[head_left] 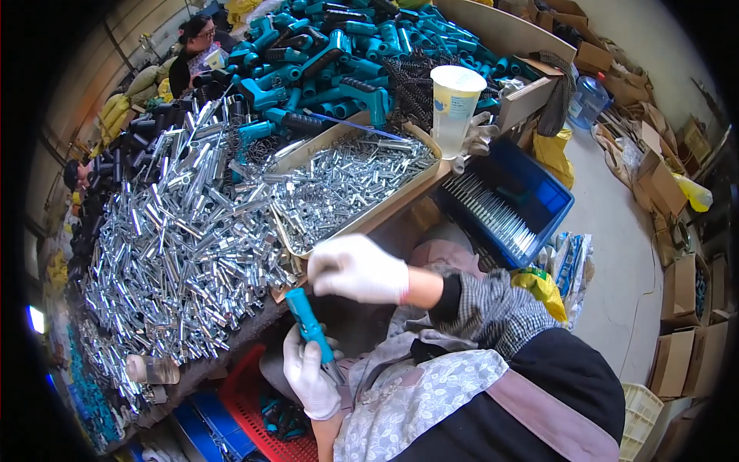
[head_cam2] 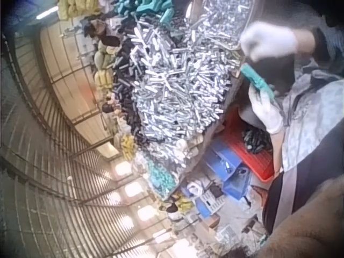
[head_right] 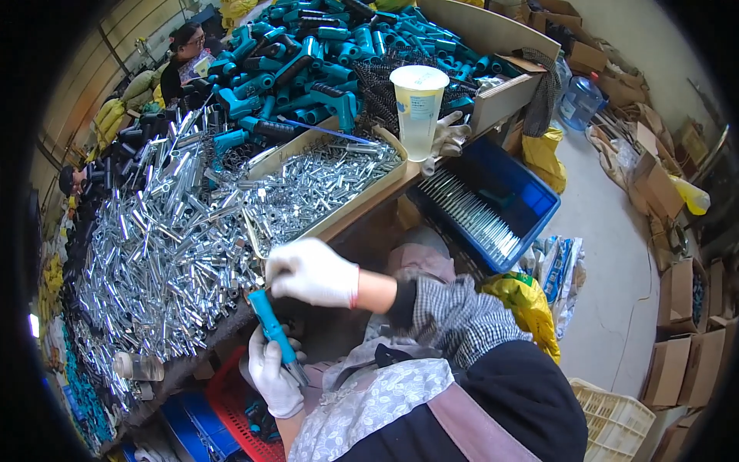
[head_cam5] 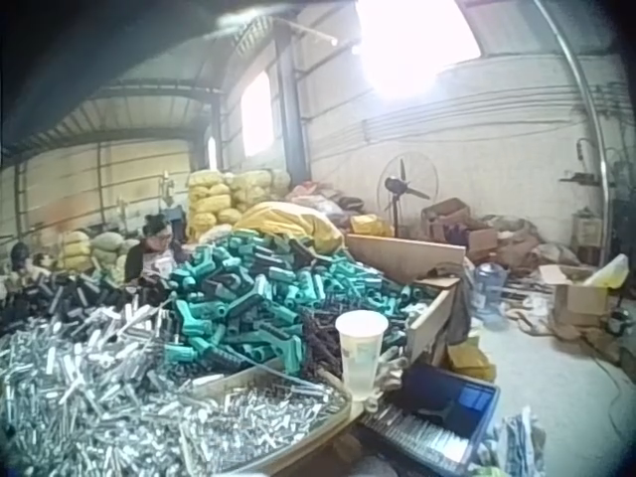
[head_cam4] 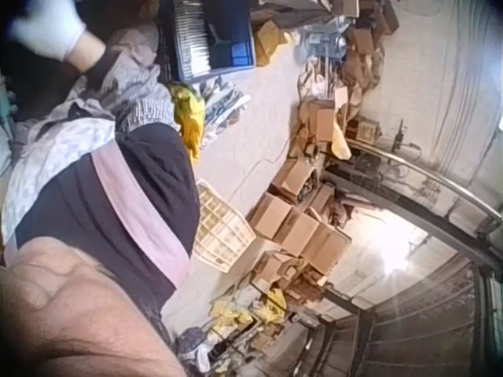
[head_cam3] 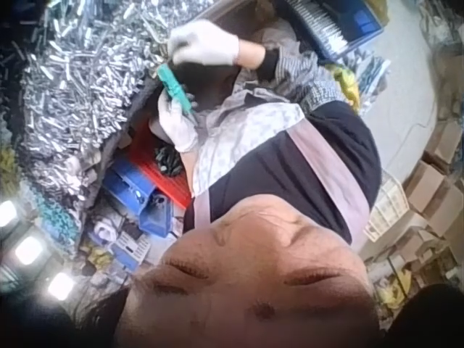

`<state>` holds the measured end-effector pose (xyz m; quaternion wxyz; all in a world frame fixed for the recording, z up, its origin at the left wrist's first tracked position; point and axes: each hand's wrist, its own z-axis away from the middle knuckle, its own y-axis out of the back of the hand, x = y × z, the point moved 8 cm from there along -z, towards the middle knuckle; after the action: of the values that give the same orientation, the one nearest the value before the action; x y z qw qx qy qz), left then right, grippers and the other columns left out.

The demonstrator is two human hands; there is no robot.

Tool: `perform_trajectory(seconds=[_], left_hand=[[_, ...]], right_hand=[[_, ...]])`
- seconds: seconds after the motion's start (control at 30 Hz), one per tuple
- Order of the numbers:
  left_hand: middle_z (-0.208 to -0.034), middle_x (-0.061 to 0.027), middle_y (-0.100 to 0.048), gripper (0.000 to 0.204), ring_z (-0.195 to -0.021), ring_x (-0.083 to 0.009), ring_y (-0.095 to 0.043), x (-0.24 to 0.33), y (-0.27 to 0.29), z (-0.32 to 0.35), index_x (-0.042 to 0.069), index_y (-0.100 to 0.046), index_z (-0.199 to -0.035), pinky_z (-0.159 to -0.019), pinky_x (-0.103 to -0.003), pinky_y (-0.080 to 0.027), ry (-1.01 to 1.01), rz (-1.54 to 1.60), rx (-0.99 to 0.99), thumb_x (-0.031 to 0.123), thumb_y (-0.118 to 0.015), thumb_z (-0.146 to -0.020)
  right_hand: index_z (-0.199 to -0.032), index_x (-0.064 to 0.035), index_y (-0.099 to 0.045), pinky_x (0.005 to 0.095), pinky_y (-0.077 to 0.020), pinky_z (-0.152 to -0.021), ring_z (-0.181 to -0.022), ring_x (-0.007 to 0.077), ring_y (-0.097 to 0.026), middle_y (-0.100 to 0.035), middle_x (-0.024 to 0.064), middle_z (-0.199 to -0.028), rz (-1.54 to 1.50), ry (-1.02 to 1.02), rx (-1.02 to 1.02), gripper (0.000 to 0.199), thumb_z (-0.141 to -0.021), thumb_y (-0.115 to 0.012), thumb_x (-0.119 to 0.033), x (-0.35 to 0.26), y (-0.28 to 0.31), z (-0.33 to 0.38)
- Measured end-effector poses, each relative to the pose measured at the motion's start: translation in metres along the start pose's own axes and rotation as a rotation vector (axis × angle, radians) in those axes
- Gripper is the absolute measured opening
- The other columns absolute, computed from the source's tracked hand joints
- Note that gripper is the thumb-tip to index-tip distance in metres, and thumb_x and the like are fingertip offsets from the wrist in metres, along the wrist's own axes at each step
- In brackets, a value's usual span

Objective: Assembling tool components by inserting metal shafts into plastic handles at an industrial workbench.

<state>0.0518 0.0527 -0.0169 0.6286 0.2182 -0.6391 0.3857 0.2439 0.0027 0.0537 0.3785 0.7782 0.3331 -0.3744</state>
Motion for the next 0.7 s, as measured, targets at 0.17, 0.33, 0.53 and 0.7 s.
perform_trajectory(seconds=[0.17, 0.33, 0.53, 0.7], left_hand=[[-0.127, -0.0155, -0.057, 0.053, -0.113, -0.0197, -0.056, 0.006, -0.013, -0.002, -0.01, -0.043, -0.14, -0.101, -0.03, -0.041, -0.097, -0.133, -0.022, 0.015, -0.056, -0.094], [-0.121, -0.0156, -0.059, 0.057, -0.106, -0.019, -0.06, 0.011, -0.01, 0.002, -0.01, -0.043, -0.14, -0.093, -0.029, -0.047, -0.177, -0.149, 0.044, 0.02, -0.06, -0.094], [-0.099, -0.012, -0.062, 0.063, -0.079, -0.0155, -0.062, 0.005, -0.008, 0.002, -0.009, -0.043, -0.14, -0.062, -0.026, -0.053, -0.034, -0.024, -0.063, 0.028, -0.063, -0.092], [-0.098, -0.0129, -0.062, 0.064, -0.08, -0.0159, -0.062, 0.0, -0.008, 0.004, -0.008, -0.042, -0.14, -0.063, -0.026, -0.054, -0.022, -0.02, -0.088, 0.029, -0.063, -0.093]], right_hand=[[-0.089, -0.0042, -0.066, 0.0347, -0.0527, -0.072, -0.077, 0.0259, -0.068, -0.067, 0.0109, -0.081, -0.017, -0.051, -0.014, 0.019, -0.076, -0.076, -0.014, 0.003, -0.045, 0.033], [-0.087, -0.0038, -0.066, 0.0328, -0.0513, -0.069, -0.074, 0.0201, -0.066, -0.068, 0.0084, -0.082, -0.179, -0.137, -0.026, 0.023, -0.077, -0.08, -0.018, 0.008, -0.048, 0.033], [-0.092, -0.0026, -0.066, 0.0297, -0.0518, -0.071, -0.077, 0.013, -0.064, -0.068, 0.005, -0.084, -0.588, -0.422, -0.126, 0.035, -0.074, -0.086, -0.024, 0.038, -0.066, 0.042], [-0.097, -0.0033, -0.065, 0.0288, -0.0503, -0.074, -0.081, 0.0114, -0.062, -0.068, 0.004, -0.086, -0.48, -0.383, -0.178, 0.04, -0.075, -0.087, -0.028, 0.035, -0.065, 0.04]])
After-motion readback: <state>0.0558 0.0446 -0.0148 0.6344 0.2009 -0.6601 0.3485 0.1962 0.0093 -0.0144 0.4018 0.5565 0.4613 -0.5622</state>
